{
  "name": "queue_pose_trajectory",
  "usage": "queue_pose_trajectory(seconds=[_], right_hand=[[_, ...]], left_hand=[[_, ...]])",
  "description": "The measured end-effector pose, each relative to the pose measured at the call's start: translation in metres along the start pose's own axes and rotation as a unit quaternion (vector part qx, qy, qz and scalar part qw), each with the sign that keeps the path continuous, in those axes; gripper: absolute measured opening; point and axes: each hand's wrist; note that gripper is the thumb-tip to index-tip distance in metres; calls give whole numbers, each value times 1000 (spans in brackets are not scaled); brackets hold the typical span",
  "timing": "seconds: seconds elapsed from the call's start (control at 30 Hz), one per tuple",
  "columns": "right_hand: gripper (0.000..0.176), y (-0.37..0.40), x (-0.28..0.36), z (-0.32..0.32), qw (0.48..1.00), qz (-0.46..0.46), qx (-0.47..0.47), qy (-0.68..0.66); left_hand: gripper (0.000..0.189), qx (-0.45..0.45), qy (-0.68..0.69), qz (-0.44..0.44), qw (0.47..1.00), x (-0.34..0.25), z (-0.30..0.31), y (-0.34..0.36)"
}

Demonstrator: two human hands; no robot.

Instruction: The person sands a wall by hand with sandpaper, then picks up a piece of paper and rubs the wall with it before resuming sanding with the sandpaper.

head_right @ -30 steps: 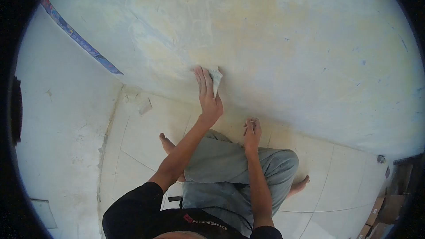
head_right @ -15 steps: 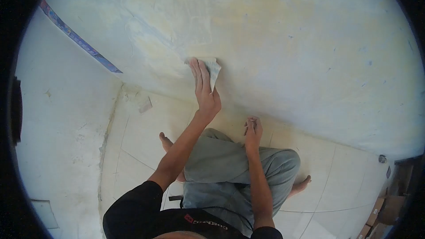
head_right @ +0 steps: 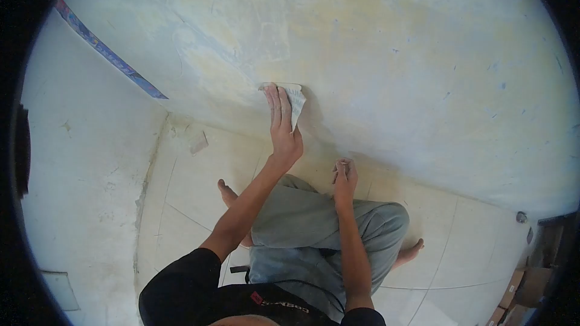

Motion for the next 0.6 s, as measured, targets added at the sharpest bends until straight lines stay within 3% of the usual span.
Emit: queue_pose_trajectory(seconds=[0.2,0.33,0.4,0.6], right_hand=[[15,0,-1,1,1000,-7,-9,12],[15,2,3,1,1000,-22,-10,-3],[15,0,2,1,1000,2,-3,3],[15,-2,-5,1,1000,13,-1,-6]], left_hand=[[82,49,19,41,998,14,-14,58],[80,22,-4,27,999,15,-20,28],[78,-37,2,-4,999,0,-7,-10],[78,28,-5,34,999,19,-23,43]])
Point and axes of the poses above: each hand's wrist, its own y-axis away from the middle knuckle, its own z-axis out of the back of the hand, x = y × z, and after that the axes turned 2 degrees about z, right-handed
